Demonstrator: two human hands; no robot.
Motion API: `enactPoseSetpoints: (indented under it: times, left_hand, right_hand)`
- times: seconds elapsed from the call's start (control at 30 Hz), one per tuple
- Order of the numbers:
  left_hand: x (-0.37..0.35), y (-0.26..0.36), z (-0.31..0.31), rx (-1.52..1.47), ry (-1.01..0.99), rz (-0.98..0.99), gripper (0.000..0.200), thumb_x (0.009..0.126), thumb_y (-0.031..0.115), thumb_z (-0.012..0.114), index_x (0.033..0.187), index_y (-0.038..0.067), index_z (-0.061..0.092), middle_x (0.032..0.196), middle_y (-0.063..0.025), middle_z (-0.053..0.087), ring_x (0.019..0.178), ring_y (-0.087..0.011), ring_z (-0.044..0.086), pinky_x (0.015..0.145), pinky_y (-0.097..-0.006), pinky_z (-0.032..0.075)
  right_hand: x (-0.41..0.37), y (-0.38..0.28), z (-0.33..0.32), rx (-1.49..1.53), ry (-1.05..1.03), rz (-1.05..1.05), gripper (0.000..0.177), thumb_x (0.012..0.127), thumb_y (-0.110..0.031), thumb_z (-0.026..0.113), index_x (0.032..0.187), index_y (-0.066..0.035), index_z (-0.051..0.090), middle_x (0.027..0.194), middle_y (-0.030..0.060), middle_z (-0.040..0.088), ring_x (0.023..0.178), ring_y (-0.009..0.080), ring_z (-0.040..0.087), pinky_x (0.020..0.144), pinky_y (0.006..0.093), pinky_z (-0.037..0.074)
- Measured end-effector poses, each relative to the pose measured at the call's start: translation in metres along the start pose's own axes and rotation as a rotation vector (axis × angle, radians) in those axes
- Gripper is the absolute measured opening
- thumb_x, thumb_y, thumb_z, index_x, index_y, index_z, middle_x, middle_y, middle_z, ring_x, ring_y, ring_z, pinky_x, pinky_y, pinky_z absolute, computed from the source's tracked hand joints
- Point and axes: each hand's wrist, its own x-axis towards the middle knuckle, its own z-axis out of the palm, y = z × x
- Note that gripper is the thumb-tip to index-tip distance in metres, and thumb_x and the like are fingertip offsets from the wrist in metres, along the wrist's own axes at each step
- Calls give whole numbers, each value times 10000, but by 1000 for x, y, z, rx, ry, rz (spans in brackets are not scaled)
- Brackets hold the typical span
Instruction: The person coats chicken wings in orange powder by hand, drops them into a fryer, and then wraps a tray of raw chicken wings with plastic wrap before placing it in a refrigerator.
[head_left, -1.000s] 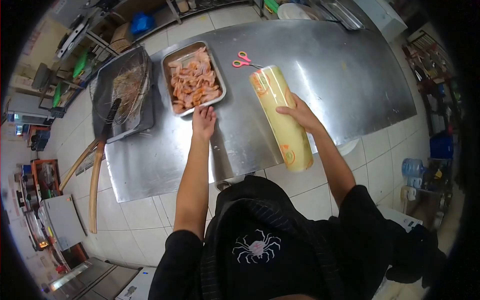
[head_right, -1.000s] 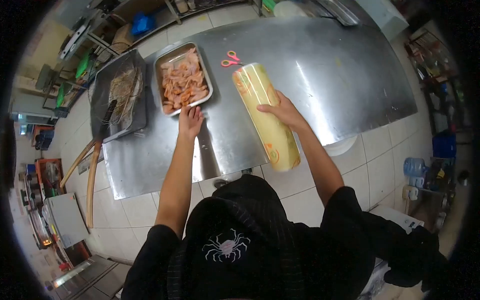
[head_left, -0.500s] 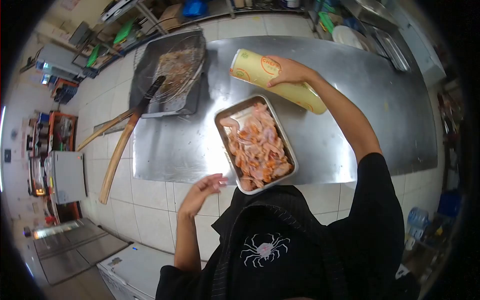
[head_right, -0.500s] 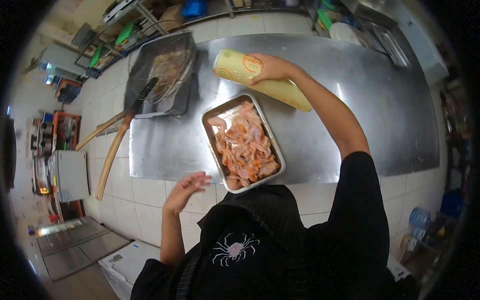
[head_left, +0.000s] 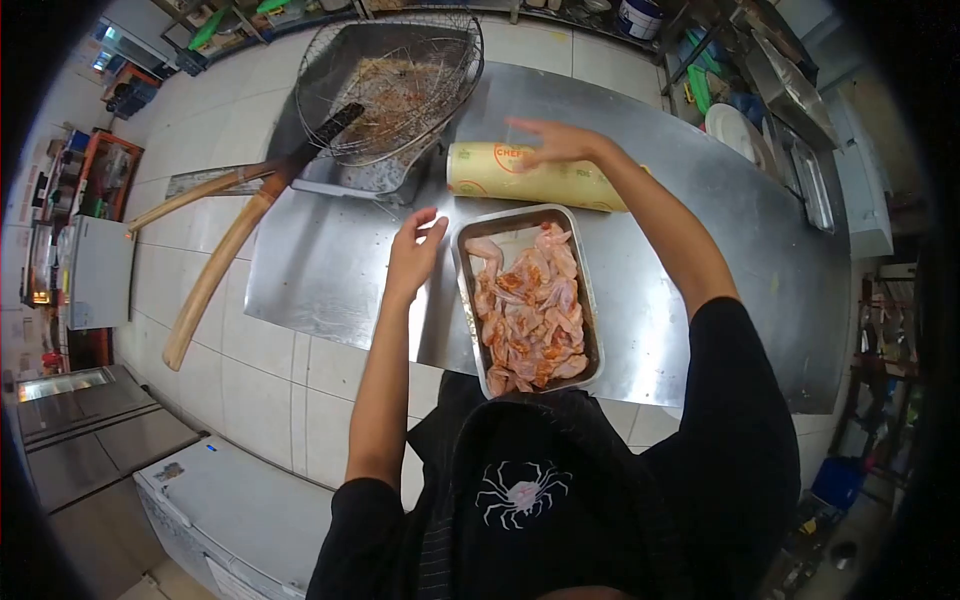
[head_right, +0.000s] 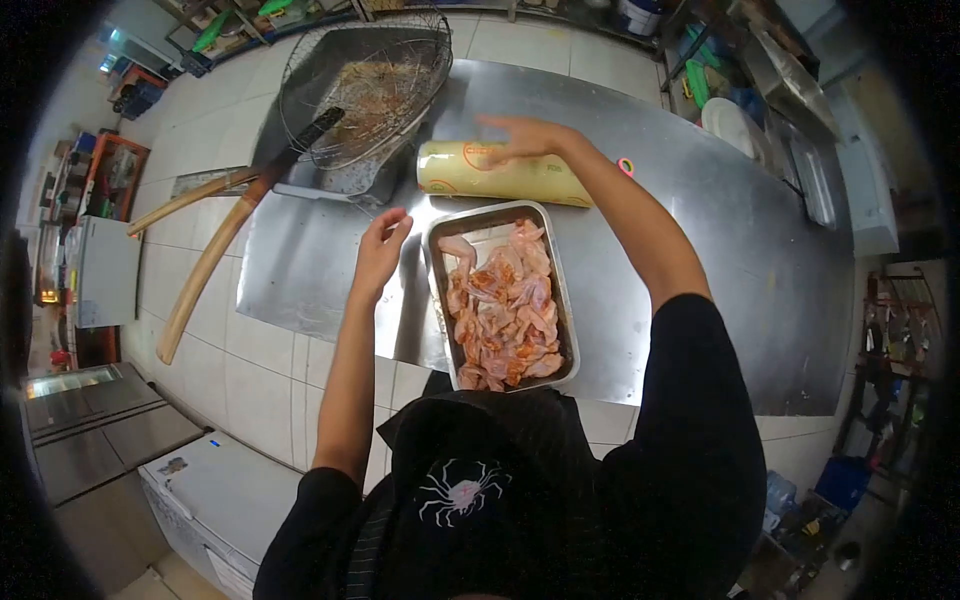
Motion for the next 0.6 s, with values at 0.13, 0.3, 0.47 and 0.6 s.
enactPoseSetpoints:
  times: [0.13, 0.3, 0.47, 0.6]
  left_hand:
    - [20, -12, 17, 95, -94, -252, 665, 798, 462, 631, 1216, -38, 498, 1106, -172, 592, 952, -209, 570, 830, -312, 446]
    - [21, -1, 45, 10, -306, -305, 761, 764, 522, 646, 1210, -74, 487, 1028, -153, 605, 841, -169, 566, 696, -285, 458]
    - [45, 0, 76, 88, -377, -252, 623, 757, 410, 683, 1177, -22, 527, 967, -110, 592, 812, -177, 563, 687, -282, 453]
    - [69, 7, 71, 329, 114, 364, 589, 724, 234, 686, 1224, 7, 472, 1030, -159, 547, 934, -276, 549, 806, -363, 435]
  right_hand:
    - [-52, 13, -15, 108, 350, 230, 625, 808, -393, 629, 1283, -27, 454, 1312, 167, 468, 1221, 289, 432, 1004, 367, 353]
    - [-127, 48, 25, -173, 551, 242, 540, 814, -330, 632, 1243, -32, 495, 1310, 161, 470, 1216, 290, 438, 1022, 359, 332]
    - [-144, 43, 40, -224, 638, 153, 529, 768, -281, 676, 1228, -75, 512, 1267, 122, 519, 1179, 280, 475, 1036, 359, 316]
    - [-155, 47, 37, -345, 646, 185, 509, 743, -261, 690, 1204, -114, 533, 1276, 75, 519, 1178, 259, 473, 1005, 363, 345]
